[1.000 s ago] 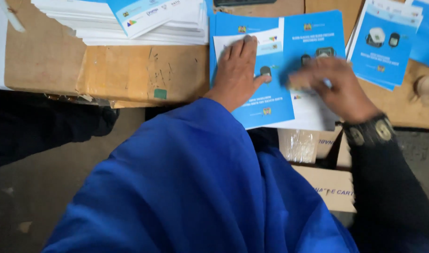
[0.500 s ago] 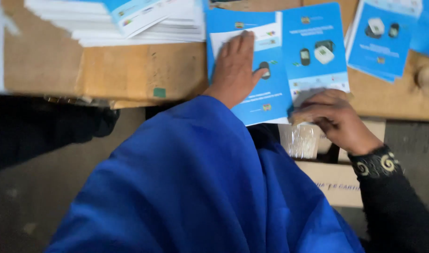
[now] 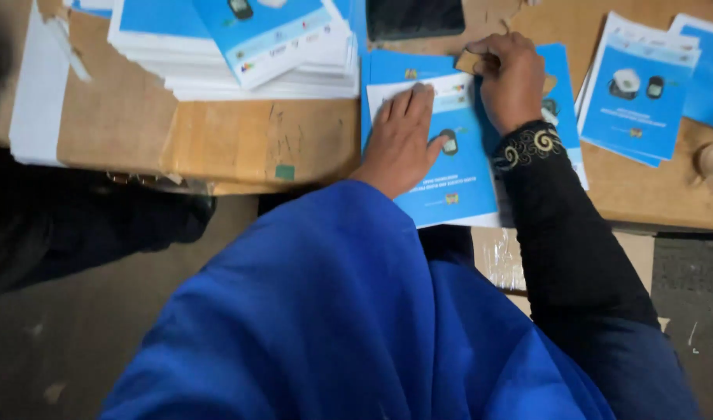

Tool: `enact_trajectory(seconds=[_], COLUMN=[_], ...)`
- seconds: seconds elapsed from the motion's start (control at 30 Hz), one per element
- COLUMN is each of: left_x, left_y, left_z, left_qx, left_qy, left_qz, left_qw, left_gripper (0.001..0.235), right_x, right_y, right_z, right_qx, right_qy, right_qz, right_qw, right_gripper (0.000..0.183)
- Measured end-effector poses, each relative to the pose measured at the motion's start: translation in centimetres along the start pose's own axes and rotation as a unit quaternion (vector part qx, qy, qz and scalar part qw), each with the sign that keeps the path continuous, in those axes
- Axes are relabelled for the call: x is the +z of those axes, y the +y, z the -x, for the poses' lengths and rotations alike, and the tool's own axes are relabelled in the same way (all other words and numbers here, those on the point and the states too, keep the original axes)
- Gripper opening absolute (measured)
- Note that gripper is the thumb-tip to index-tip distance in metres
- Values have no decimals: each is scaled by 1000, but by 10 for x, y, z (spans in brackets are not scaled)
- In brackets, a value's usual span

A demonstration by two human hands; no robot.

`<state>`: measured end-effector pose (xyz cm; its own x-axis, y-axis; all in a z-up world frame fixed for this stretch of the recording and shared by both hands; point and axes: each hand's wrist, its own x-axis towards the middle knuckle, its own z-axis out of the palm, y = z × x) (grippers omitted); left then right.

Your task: Folding printed booklets and creasing the spine using a wooden block.

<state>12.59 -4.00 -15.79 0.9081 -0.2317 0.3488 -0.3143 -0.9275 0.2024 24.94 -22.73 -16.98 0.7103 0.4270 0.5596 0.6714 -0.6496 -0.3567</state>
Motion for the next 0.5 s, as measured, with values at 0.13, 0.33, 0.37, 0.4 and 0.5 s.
enact_trajectory(seconds=[0.13,0.33,0.37,0.4,0.5], left_x=[9,12,6,-1,14], left_y=[-3,-3,-2,-2,-3], left_z=[0,-1,-2,1,0], left_qx=[-23,-2,0,-18,-26], left_qy=[5,33,15,0,11], left_qz=[28,105,65,21,45], left_qw=[999,994,998,1000,999], left_gripper=[76,74,72,69,72], right_x=[-33,-95,-100,-105,-107], right_y=[-29,-96,-121,-142,-179], right_z=[20,94,91,82,69], right_qx=[-2,322,361,387,424], right_qy=[14,-103,-109,-129,-163], right_qz=[-101,-83,-74,-70,-76], right_qw=[995,938,923,910,888], right_gripper=[42,29,40,52,63])
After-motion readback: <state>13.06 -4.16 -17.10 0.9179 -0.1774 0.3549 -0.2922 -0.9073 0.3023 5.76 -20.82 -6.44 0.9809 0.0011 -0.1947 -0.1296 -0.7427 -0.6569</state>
